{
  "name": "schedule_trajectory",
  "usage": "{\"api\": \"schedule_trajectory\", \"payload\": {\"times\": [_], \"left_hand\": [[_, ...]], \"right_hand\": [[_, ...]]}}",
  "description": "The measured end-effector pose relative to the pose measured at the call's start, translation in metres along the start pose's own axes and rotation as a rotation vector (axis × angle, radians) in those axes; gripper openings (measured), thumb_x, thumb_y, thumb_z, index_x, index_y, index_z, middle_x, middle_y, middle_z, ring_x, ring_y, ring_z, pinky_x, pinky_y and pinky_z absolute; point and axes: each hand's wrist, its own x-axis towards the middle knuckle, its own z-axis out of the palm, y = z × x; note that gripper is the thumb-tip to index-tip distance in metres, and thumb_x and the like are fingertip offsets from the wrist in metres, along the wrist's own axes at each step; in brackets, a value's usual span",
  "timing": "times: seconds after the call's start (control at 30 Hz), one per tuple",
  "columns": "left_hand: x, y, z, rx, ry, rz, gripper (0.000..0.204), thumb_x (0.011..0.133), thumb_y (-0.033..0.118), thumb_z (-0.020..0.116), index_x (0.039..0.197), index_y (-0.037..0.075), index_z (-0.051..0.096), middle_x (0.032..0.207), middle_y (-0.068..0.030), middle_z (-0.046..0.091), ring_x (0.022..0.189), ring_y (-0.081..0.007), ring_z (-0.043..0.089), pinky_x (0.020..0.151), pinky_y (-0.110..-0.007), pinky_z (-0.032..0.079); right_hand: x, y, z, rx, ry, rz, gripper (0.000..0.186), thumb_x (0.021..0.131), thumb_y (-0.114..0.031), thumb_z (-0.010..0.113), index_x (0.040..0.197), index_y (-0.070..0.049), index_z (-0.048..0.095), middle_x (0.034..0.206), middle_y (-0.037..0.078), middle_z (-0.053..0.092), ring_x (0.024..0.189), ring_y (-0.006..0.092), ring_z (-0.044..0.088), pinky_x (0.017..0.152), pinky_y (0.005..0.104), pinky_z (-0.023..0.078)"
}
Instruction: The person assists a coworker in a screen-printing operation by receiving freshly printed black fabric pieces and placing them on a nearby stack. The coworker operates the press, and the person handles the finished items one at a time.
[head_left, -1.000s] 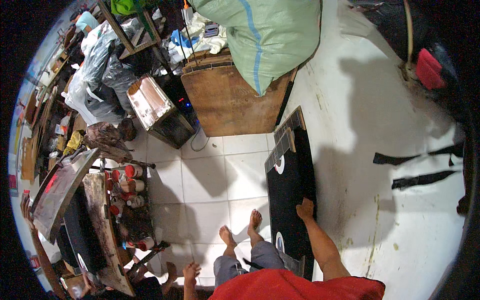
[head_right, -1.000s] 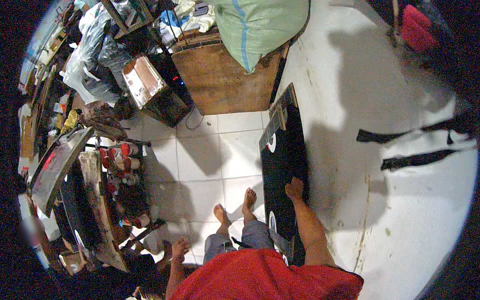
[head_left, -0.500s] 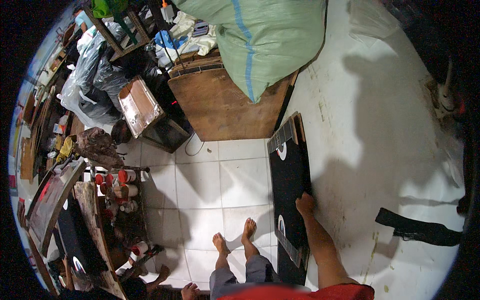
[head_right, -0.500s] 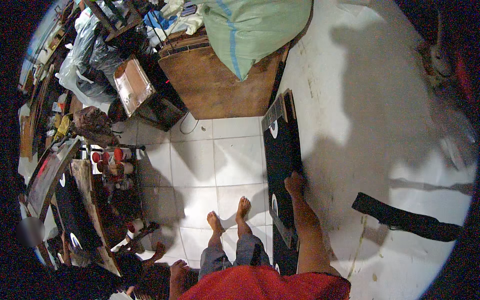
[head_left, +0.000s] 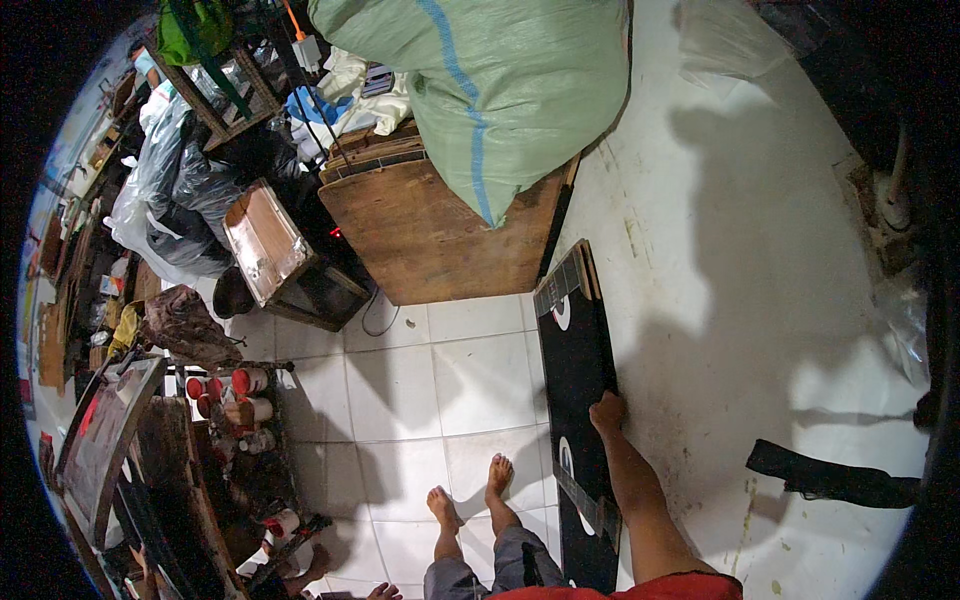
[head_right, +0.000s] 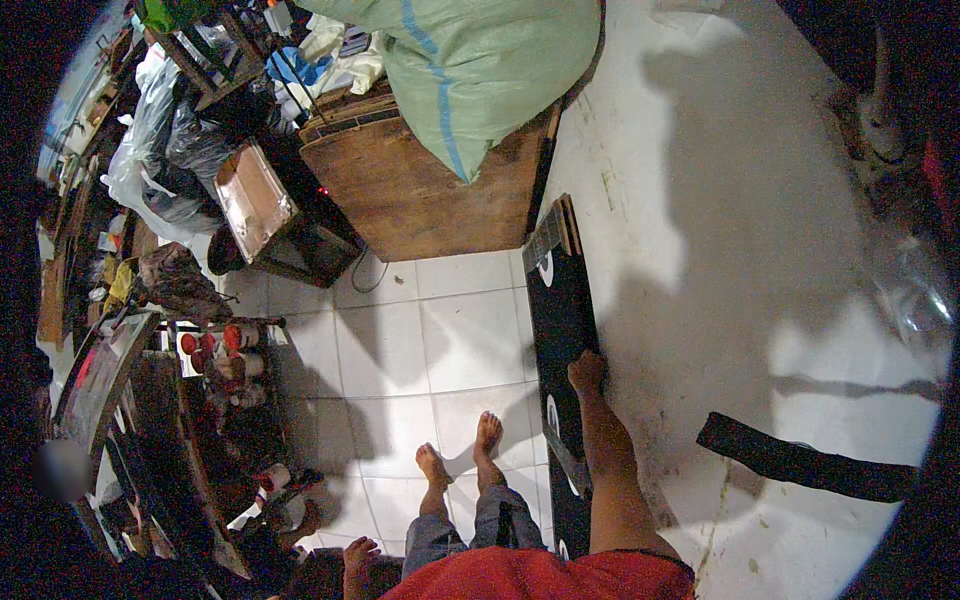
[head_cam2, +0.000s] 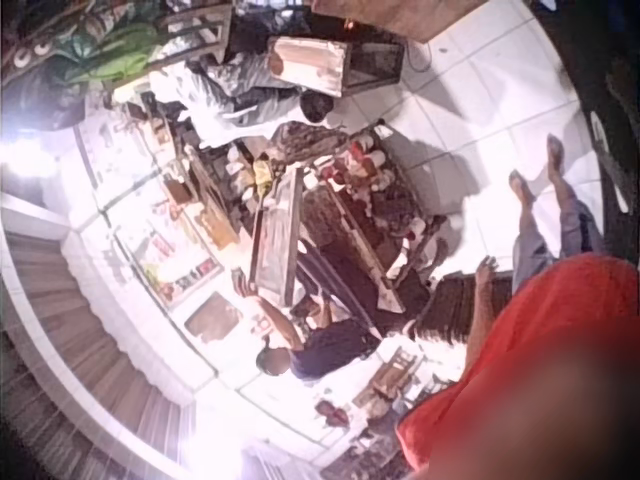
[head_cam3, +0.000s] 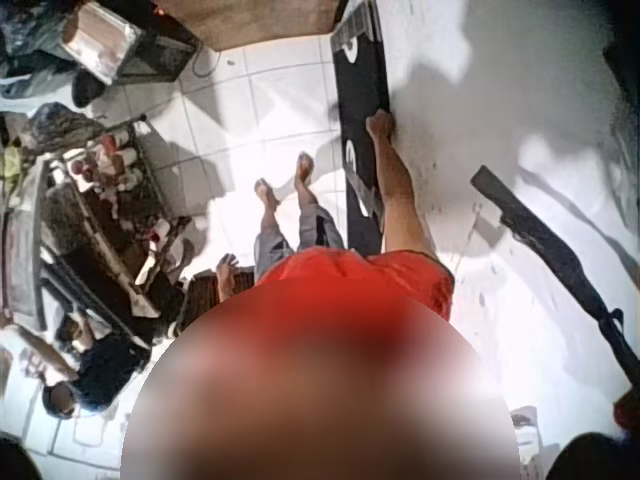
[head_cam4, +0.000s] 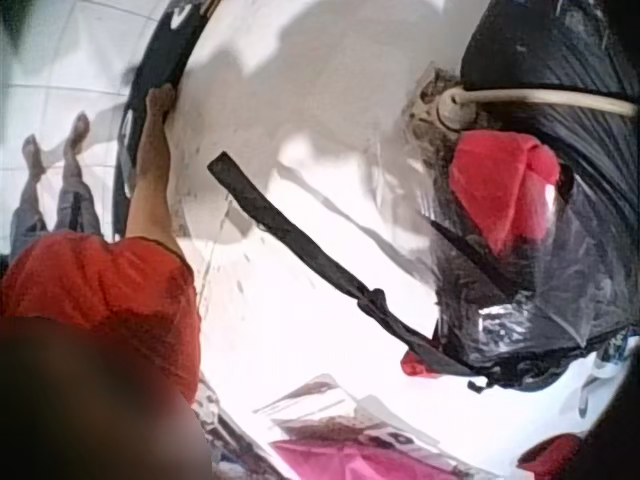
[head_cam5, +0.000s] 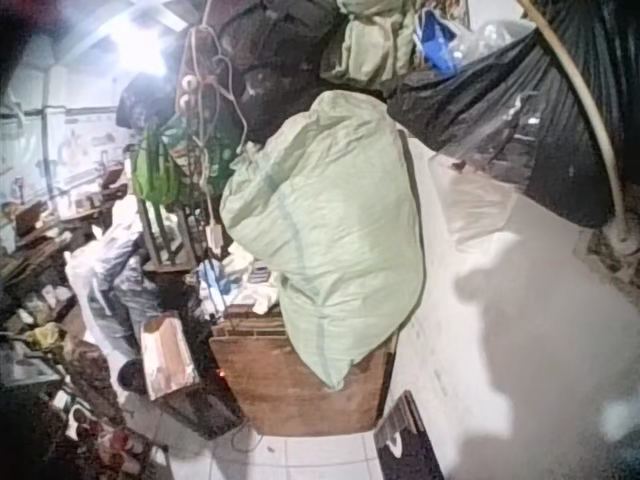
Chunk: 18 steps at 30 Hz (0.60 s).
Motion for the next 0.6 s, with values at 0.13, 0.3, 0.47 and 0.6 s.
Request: {"api": "schedule_trajectory", "payload": {"times": [0.13, 0.3, 0.47, 0.6], "left_hand": [[-0.004, -0.007, -0.001, -0.003, 0.074, -0.027, 0.044, 0.078, 0.014, 0.061, 0.117, 0.001, 0.045, 0.089, -0.0128, 0.061, 0.074, -0.0252, 0.062, 0.061, -0.034, 0.051], [-0.007, 0.021, 0.021, 0.138, 0.077, -0.091, 0.045, 0.082, 0.019, 0.056, 0.121, 0.001, 0.042, 0.095, -0.0117, 0.061, 0.079, -0.0239, 0.062, 0.065, -0.035, 0.048], [-0.012, 0.046, 0.042, 0.159, 0.028, -0.044, 0.052, 0.08, 0.016, 0.06, 0.124, -0.001, 0.039, 0.093, -0.0102, 0.061, 0.076, -0.0196, 0.062, 0.058, -0.03, 0.046], [-0.01, 0.059, 0.033, 0.2, -0.08, 0.029, 0.051, 0.08, 0.019, 0.059, 0.124, 0.0, 0.04, 0.098, -0.0103, 0.06, 0.083, -0.02, 0.06, 0.069, -0.032, 0.046]], "right_hand": [[-0.006, -0.001, -0.008, -0.008, -0.037, 0.065, 0.033, 0.074, -0.018, 0.061, 0.099, 0.002, 0.055, 0.092, 0.021, 0.059, 0.083, 0.0353, 0.058, 0.072, 0.0437, 0.048], [-0.027, -0.004, 0.005, 0.24, 0.29, 0.173, 0.043, 0.076, -0.018, 0.061, 0.112, 0.002, 0.048, 0.108, 0.021, 0.053, 0.099, 0.0361, 0.052, 0.086, 0.0435, 0.041], [-0.116, -0.021, 0.042, 0.312, 0.327, 0.145, 0.045, 0.074, -0.015, 0.061, 0.113, 0.002, 0.047, 0.11, 0.021, 0.052, 0.101, 0.0366, 0.051, 0.088, 0.0433, 0.04], [-0.211, -0.041, 0.072, 0.24, 0.039, 0.227, 0.048, 0.068, -0.013, 0.06, 0.113, 0.0, 0.046, 0.105, 0.022, 0.053, 0.098, 0.0364, 0.053, 0.082, 0.0438, 0.044]]}}
